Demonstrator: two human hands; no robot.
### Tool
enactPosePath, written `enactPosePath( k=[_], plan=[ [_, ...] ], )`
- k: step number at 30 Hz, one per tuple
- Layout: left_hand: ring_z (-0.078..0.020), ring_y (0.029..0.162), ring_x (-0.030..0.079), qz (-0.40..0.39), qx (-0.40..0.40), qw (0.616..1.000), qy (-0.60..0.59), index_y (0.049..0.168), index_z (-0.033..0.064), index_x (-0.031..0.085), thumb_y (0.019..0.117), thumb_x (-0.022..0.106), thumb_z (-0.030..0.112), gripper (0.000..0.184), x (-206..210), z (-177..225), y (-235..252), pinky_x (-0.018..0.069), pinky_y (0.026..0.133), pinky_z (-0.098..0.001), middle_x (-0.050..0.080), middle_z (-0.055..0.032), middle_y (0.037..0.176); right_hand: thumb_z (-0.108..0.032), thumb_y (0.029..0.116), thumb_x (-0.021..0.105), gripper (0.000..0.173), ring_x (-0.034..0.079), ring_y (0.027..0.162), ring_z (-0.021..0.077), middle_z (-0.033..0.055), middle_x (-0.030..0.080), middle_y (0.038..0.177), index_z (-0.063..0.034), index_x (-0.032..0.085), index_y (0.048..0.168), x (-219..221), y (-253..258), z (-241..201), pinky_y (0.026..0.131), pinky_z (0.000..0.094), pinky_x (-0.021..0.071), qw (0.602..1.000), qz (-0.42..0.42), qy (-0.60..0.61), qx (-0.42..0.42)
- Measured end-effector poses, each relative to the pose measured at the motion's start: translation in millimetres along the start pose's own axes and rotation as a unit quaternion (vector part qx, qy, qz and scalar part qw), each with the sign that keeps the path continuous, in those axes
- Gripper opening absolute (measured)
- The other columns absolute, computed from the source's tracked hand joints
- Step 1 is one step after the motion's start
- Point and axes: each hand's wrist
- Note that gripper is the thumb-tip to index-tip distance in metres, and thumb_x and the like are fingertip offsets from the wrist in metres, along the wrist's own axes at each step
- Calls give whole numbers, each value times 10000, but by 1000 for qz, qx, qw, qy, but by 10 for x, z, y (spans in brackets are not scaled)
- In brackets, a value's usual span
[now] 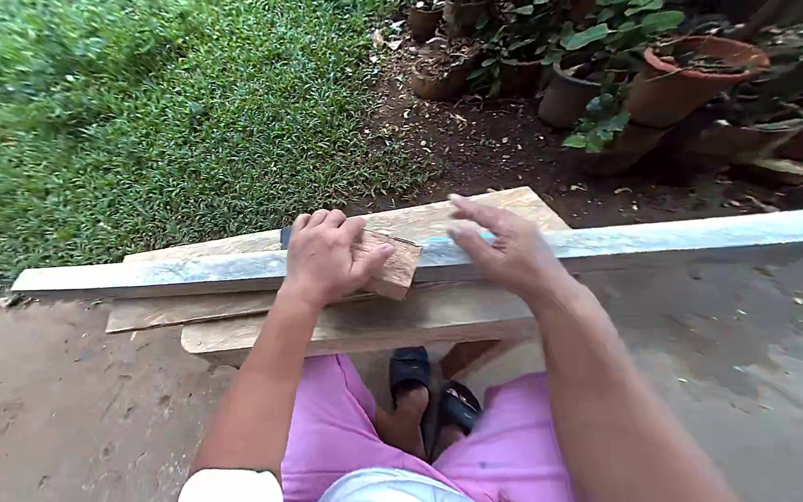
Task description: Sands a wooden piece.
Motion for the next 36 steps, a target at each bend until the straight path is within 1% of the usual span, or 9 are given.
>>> enactPosePath(
  k=[2, 4, 8, 13, 17, 21, 26, 29, 36],
  plan=[
    [-316, 1129, 664, 18, -12, 1000, 13, 1124, 121, 765, 955, 436, 659, 654, 23, 22, -18, 460, 1017, -549, 736, -122, 1093, -504, 1090, 329, 668, 662, 1082, 523, 303, 720, 1071, 35, 722, 1127, 27, -46, 351, 978, 738, 413, 987, 46, -139, 70],
    [-298, 1086, 675, 26, -8, 999, 21, 1087, 130, 771, 953, 445, 644, 623, 21, -8, -40, 480, 965, -534, 738, -103, 1056, -546, 1067, 248, 763, 679, 912, 521, 292, 700, 845, 30, 676, 809, 58, -78, 484, 881, 732, 419, 973, 59, -207, 86],
    [-322, 1128, 671, 32, -54, 997, 40, 1107, 122, 771, 979, 417, 612, 618, -231, -536, -344, 477, 953, -578, 742, -117, 1103, -527, 1054, 244, 749, 683, 936, 515, 297, 717, 896, 28, 715, 877, 59, -102, 531, 894, 733, 414, 973, 55, -208, 83],
    [-438, 1164, 659, 61, -180, 975, 116, 1160, 50, 747, 1023, 335, 474, 607, -865, -2018, -1176, 457, 942, -689, 723, -210, 1192, -465, 1043, 232, 718, 658, 894, 537, 329, 681, 854, 81, 644, 824, 158, -148, 455, 855, 706, 397, 965, 112, -224, 80],
    [-537, 1235, 583, 78, -365, 914, 157, 1212, 11, 713, 1038, 318, 452, 617, -1426, -2939, -1792, 362, 999, -774, 667, -304, 1251, -439, 1059, 255, 703, 668, 883, 516, 322, 686, 855, 88, 664, 838, 195, -166, 443, 858, 693, 402, 961, 142, -230, 63],
    [-545, 1236, 574, 82, -418, 891, 159, 1198, 9, 718, 1064, 345, 444, 588, -1402, -2731, -1681, 357, 998, -774, 666, -310, 1243, -428, 1058, 236, 719, 672, 909, 542, 351, 692, 894, 118, 665, 873, 205, -152, 426, 898, 713, 389, 962, 139, -227, 59],
    [-396, 1082, 683, 75, -220, 966, 116, 1055, 55, 769, 997, 375, 527, 618, -740, -1551, -961, 490, 923, -631, 739, -194, 1079, -455, 1064, 273, 715, 684, 899, 496, 326, 700, 895, 107, 676, 886, 249, -164, 781, 881, 694, 416, 965, 157, -203, 48],
    [-320, 1085, 689, 75, -131, 985, 79, 1062, 127, 787, 974, 388, 572, 604, -549, -1270, -820, 492, 924, -569, 754, -112, 1066, -465, 1060, 297, 697, 690, 870, 452, 301, 701, 871, 90, 679, 881, 252, -195, 861, 862, 670, 432, 963, 169, -204, 54],
    [-469, 1156, 653, 66, -255, 953, 150, 1178, 17, 728, 1028, 290, 487, 660, -1339, -3002, -1790, 459, 942, -710, 703, -251, 1205, -423, 1059, 343, 639, 693, 866, 427, 286, 714, 882, 76, 718, 922, 259, -243, 847, 892, 632, 444, 961, 170, -203, 75]
  ],
)
Point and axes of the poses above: each hand's wrist, its own y-axis towards the middle knuckle, its own x-axis out of the palm, z = x × y
